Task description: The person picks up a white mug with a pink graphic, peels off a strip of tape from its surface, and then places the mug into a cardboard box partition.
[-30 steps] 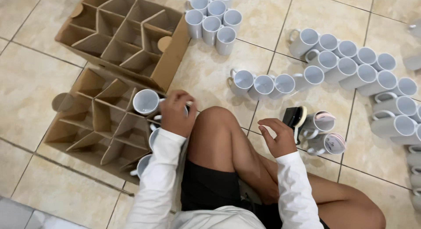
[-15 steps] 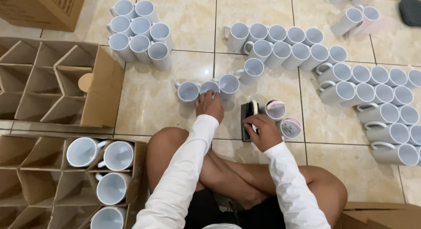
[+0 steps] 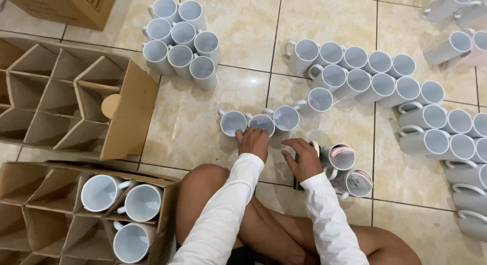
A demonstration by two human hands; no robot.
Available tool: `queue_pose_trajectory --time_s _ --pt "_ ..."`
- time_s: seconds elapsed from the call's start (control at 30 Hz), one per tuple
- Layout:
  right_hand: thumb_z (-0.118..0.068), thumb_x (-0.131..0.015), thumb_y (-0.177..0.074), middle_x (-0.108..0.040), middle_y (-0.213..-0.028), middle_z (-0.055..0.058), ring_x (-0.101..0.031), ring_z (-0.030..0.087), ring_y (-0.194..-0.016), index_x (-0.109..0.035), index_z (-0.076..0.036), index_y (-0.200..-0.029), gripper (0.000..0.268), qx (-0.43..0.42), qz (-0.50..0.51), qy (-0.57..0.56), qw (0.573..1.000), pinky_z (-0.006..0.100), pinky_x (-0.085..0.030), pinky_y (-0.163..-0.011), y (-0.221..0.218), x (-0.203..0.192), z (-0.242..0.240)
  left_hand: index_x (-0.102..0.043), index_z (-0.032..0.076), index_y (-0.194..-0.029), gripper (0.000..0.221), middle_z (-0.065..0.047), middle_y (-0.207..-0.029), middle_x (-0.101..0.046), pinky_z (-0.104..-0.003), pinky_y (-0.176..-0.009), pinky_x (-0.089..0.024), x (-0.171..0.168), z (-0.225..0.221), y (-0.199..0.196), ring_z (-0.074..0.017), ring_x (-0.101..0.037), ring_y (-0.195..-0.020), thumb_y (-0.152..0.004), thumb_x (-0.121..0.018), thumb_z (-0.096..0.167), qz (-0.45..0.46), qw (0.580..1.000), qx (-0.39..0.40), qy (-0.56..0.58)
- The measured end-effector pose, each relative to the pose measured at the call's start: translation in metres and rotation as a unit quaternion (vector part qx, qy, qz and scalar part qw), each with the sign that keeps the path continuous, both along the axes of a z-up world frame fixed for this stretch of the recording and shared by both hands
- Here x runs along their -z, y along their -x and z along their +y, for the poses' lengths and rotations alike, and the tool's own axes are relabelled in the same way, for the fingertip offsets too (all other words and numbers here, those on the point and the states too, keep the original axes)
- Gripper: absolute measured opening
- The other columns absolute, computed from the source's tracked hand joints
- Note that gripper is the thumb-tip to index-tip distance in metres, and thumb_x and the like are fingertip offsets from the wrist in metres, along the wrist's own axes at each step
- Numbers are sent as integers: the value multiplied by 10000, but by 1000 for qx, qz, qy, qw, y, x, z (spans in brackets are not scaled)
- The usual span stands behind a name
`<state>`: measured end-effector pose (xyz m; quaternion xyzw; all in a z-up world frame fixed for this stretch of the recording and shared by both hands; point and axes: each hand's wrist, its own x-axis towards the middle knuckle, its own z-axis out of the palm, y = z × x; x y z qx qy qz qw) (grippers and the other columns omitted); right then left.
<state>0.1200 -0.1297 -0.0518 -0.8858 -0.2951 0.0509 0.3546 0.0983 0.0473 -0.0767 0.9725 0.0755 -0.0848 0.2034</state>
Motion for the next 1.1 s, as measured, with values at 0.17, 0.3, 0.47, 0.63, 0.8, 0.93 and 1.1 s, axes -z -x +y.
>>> queue_pose_trajectory --time_s 0.17,0.3,0.47,0.63,0.8,0.93,1.1 --pt "-186 -775 -756 -460 -1299 186 -484 388 -1218 -477 -71 -1295 626 10 34 -67 997 465 -477 -963 36 -43 -10 -613 62 -1000 135 -74 -856 -657 -495 -940 -302 -68 -7 31 -267 -623 -893 -915 -580 161 -65 980 54 183" --pt "-322 -854 -658 -249 -1428 231 -365 420 -1306 -379 -84 -1377 895 8 19 -144 989 492 -330 -1100 69 -65 -32 -561 16 -973 177 -162 -837 -695 -350 -773 -492 -43 -22 40 -233 -652 -833 -869 -681 95 -20 829 -60 556" --pt "-313 -899 -598 -383 -1304 176 -524 297 -1123 -505 -71 -1308 848 94 84 -220 967 453 -417 -1024 94 -30 -64 -421 66 -1055 317 -158 -885 -680 -283 -681 -531 -64 -39 50 -178 -626 -762 -891 -676 162 66 765 -39 639" --pt "-768 -277 -838 -628 -902 365 -631 475 -529 -393 34 -1300 933 301 603 -338 657 498 -556 -395 107 -40 -55 -409 114 -1116 409 -76 -936 -563 -288 -803 -487 -67 -42 62 -124 -536 -904 -926 -637 396 104 790 45 602" --pt "-610 -435 -909 -557 -618 433 -576 421 -355 -421 77 -1134 723 319 552 -396 661 414 -475 -248 108 39 -81 -246 136 -1348 740 -166 -1002 -662 -367 -891 -499 -99 -56 79 -200 -590 -903 -816 -759 185 94 714 82 689" --pt "-695 -175 -915 -565 -639 438 -619 447 -430 -489 111 -1148 896 252 574 -238 742 485 -525 -351 73 -11 -86 -306 128 -1289 513 -151 -943 -683 -328 -824 -531 -60 -59 67 -164 -609 -849 -905 -646 134 64 697 9 715" --pt "-259 -797 -731 -541 -1030 30 -572 288 -992 -650 -282 -1079 378 282 -125 170 936 393 -494 -850 -4 27 -157 -377 156 -1239 412 -164 -896 -661 -329 -663 -576 -63 -55 62 -226 -664 -767 -912 -628 154 55 658 -186 728"
